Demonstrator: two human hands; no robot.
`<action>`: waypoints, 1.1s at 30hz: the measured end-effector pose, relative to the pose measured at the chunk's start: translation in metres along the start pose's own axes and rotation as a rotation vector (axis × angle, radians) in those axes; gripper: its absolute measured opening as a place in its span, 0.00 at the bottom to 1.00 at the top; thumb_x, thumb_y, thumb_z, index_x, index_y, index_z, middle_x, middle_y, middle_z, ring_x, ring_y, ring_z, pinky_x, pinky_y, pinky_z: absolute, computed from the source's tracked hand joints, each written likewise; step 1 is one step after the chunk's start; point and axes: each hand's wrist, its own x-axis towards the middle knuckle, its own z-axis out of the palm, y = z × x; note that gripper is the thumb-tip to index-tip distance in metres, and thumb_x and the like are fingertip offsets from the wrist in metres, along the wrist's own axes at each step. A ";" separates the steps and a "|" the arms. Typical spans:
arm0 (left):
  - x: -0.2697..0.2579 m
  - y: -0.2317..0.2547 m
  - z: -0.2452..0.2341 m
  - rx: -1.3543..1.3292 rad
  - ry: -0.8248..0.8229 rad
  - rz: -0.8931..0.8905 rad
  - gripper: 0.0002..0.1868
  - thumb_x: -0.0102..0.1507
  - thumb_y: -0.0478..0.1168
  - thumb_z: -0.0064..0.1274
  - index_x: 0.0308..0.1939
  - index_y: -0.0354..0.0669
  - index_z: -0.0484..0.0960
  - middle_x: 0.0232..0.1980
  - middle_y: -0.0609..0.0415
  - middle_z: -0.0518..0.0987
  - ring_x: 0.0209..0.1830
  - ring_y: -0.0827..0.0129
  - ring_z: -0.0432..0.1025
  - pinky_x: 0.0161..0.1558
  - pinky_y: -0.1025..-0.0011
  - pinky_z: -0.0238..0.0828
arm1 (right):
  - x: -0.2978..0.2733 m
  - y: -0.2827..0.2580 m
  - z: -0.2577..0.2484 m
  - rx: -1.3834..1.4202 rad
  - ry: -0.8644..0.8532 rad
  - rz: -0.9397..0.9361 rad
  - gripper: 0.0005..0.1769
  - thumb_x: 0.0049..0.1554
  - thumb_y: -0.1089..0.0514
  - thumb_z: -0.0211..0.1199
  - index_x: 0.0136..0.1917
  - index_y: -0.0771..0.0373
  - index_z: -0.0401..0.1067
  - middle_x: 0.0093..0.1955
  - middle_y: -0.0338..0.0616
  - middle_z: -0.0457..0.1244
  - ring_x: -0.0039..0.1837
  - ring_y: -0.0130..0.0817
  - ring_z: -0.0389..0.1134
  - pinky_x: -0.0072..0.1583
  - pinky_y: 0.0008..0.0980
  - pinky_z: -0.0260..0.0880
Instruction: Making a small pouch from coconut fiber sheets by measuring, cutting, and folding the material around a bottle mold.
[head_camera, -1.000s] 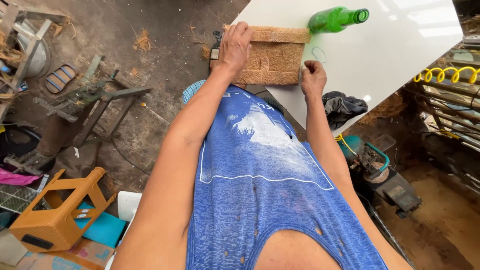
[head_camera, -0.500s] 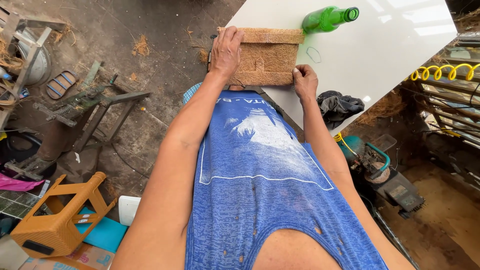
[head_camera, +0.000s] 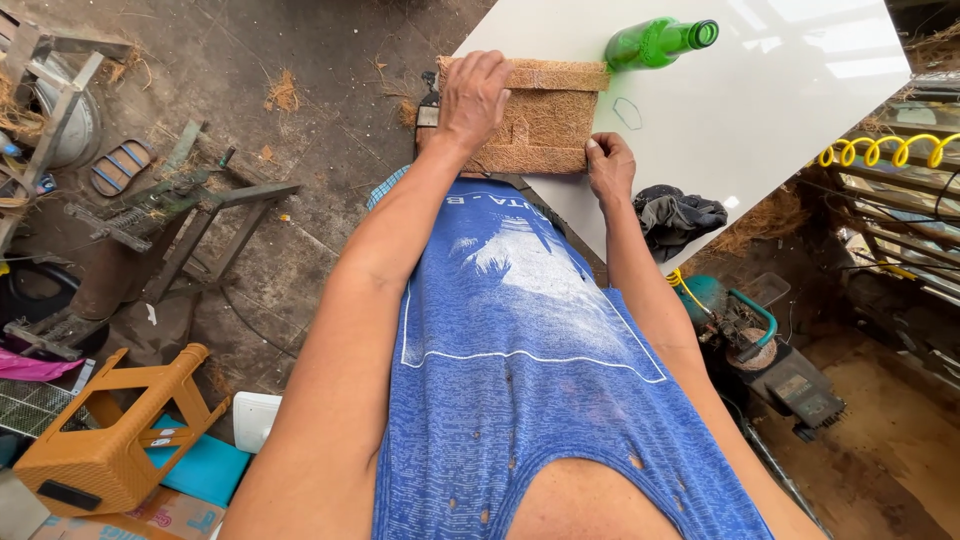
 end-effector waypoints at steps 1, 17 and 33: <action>0.005 0.002 0.004 0.000 0.002 0.000 0.21 0.59 0.36 0.64 0.54 0.43 0.78 0.54 0.48 0.79 0.54 0.58 0.74 0.59 0.56 0.67 | 0.000 0.000 0.001 0.000 0.001 -0.002 0.07 0.53 0.51 0.61 0.44 0.50 0.76 0.35 0.29 0.65 0.39 0.22 0.63 0.44 0.26 0.63; 0.042 0.031 -0.007 -0.421 -0.483 -0.509 0.07 0.62 0.32 0.51 0.31 0.50 0.77 0.34 0.61 0.78 0.35 0.74 0.73 0.45 0.66 0.79 | -0.004 0.001 -0.001 -0.076 0.014 -0.004 0.12 0.52 0.48 0.59 0.47 0.50 0.76 0.42 0.32 0.68 0.46 0.27 0.66 0.51 0.30 0.64; 0.006 0.060 -0.081 -1.409 -0.145 -0.923 0.05 0.61 0.30 0.60 0.35 0.45 0.81 0.33 0.59 0.80 0.32 0.76 0.70 0.37 0.78 0.70 | -0.069 -0.131 -0.001 0.189 -0.417 -0.480 0.23 0.59 0.50 0.65 0.63 0.62 0.67 0.52 0.41 0.65 0.54 0.28 0.66 0.59 0.27 0.68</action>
